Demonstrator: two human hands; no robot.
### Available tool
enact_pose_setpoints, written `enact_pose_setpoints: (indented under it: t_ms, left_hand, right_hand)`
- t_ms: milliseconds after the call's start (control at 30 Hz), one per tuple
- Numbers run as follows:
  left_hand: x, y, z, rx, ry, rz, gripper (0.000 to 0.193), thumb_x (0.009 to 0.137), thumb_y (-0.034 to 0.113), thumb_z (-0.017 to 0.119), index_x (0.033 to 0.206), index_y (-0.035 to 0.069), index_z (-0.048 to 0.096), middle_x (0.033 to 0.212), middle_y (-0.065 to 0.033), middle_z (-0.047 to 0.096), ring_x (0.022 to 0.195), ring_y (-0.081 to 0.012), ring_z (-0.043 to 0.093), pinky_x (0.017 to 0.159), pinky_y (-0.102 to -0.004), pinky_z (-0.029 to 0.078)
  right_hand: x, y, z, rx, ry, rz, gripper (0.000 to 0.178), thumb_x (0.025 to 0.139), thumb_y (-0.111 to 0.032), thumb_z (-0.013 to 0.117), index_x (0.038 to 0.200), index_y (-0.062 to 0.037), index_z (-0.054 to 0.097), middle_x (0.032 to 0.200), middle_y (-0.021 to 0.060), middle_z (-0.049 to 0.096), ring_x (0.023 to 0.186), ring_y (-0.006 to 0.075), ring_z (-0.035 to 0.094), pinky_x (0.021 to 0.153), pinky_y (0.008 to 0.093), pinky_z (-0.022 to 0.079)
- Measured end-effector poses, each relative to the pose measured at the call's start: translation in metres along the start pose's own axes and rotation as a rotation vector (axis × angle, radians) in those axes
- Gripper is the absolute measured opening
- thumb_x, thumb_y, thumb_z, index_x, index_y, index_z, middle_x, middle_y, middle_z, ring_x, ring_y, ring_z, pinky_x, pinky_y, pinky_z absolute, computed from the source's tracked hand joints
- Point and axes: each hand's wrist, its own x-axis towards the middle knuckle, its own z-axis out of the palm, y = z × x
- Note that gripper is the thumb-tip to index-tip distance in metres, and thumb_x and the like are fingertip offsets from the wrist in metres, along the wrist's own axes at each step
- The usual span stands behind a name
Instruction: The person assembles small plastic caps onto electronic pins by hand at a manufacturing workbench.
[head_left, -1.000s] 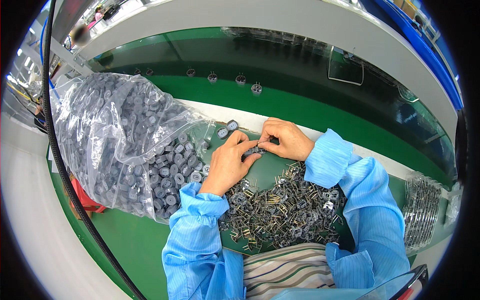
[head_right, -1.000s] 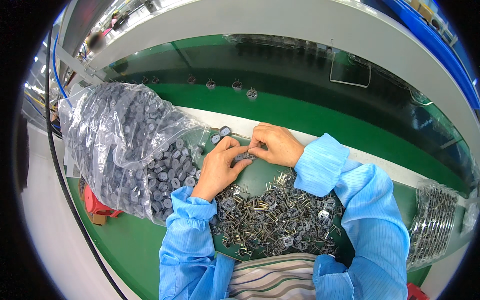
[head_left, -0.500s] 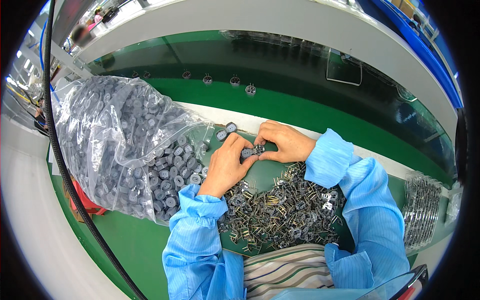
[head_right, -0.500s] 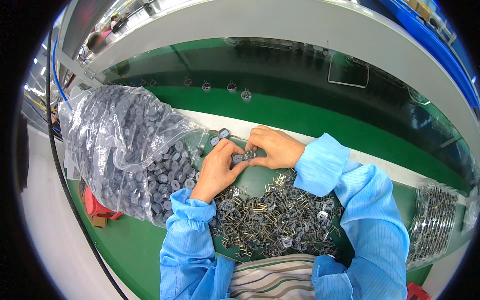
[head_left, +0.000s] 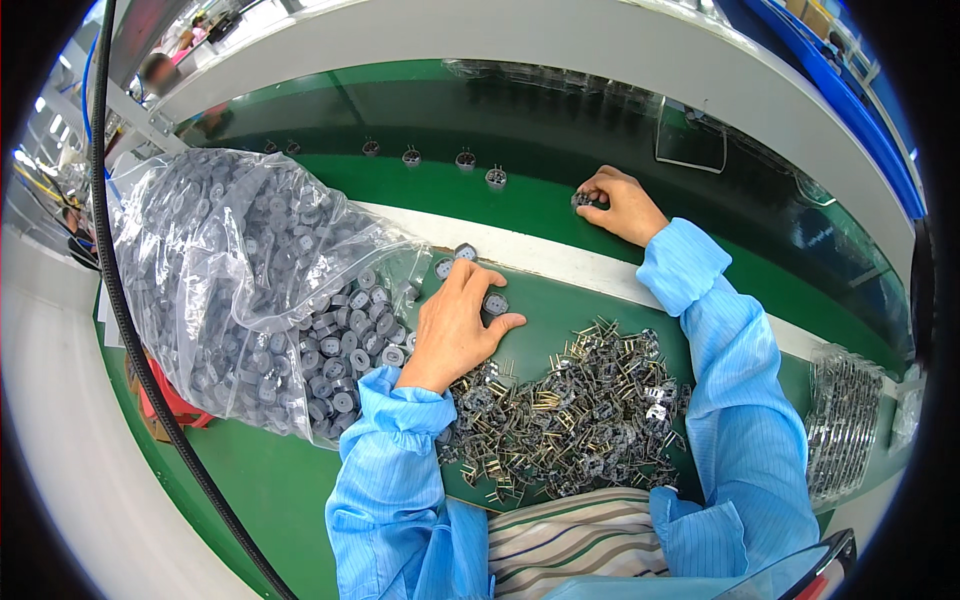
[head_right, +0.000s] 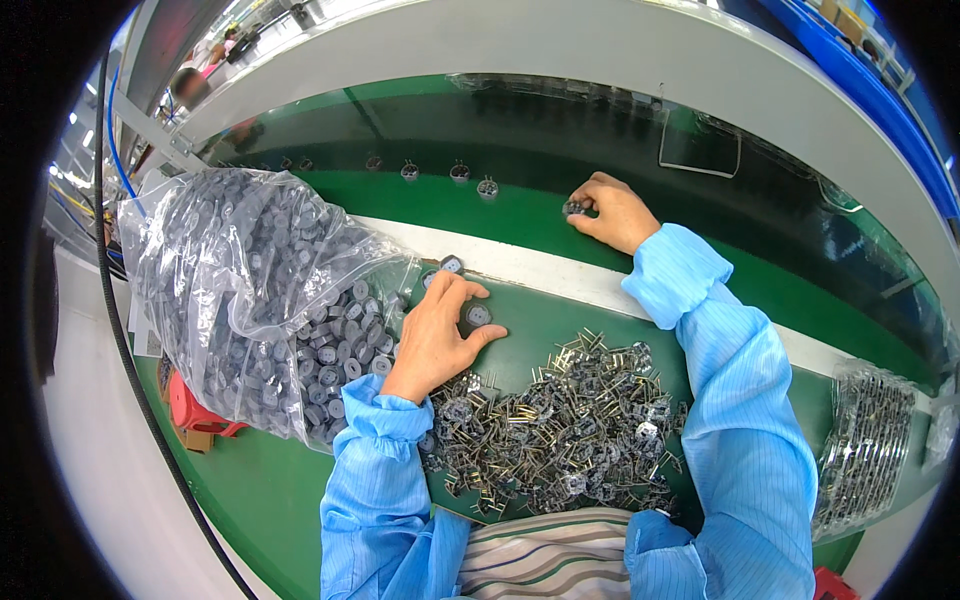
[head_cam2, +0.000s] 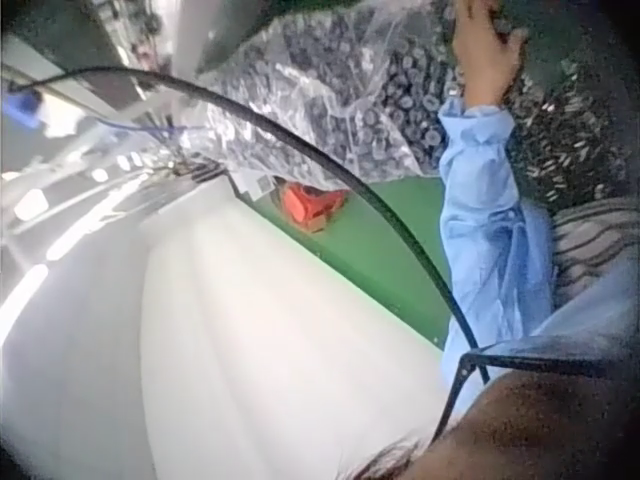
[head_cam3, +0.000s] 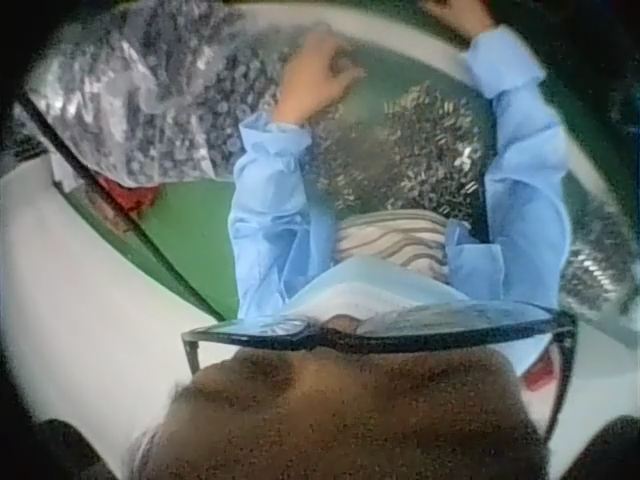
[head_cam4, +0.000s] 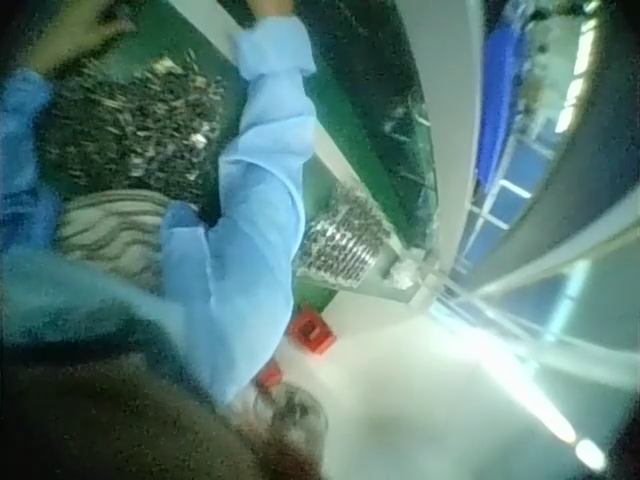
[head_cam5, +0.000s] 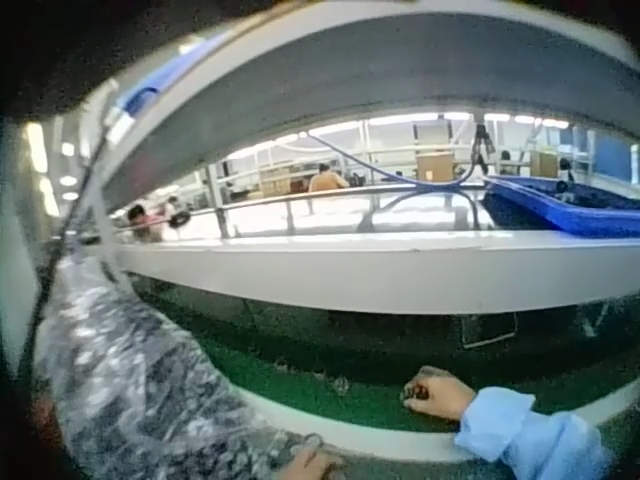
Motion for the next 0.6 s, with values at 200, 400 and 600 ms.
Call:
enact_pose_setpoints:
  t_ms: [200,400,600]
  left_hand:
    - [0.0,-0.005,0.002,-0.008,-0.021,0.033,0.036,0.08,0.017,0.083,0.11,0.007,0.066,0.105,-0.0086,0.059,0.094,-0.0309,0.063,0.079,-0.0426,0.053]
    - [0.0,0.0,-0.002,-0.019,0.001,0.131,0.036,0.079,0.015,0.083,0.11,0.007,0.066,0.104,-0.0087,0.059,0.102,-0.0324,0.06,0.086,-0.0436,0.051]
    - [0.001,-0.004,0.001,0.045,0.015,0.014,0.037,0.079,0.017,0.083,0.11,0.007,0.066,0.102,-0.0098,0.06,0.099,-0.0344,0.06,0.084,-0.0448,0.049]
  right_hand:
    - [-0.023,-0.059,-0.023,-0.21,-0.263,-0.13,0.028,0.086,-0.029,0.08,0.099,-0.0056,0.072,0.092,0.0095,0.07,0.088,0.0287,0.07,0.079,0.0381,0.056]
    - [-0.052,-0.108,-0.013,-0.097,-0.983,-0.29,0.026,0.09,-0.03,0.078,0.094,-0.0052,0.072,0.091,0.0076,0.073,0.087,0.0269,0.071,0.076,0.0385,0.055]
    - [-0.046,-0.088,0.013,0.177,-0.584,-0.411,0.017,0.09,-0.019,0.077,0.09,-0.0029,0.073,0.089,0.0079,0.071,0.08,0.0232,0.069,0.073,0.0367,0.055]
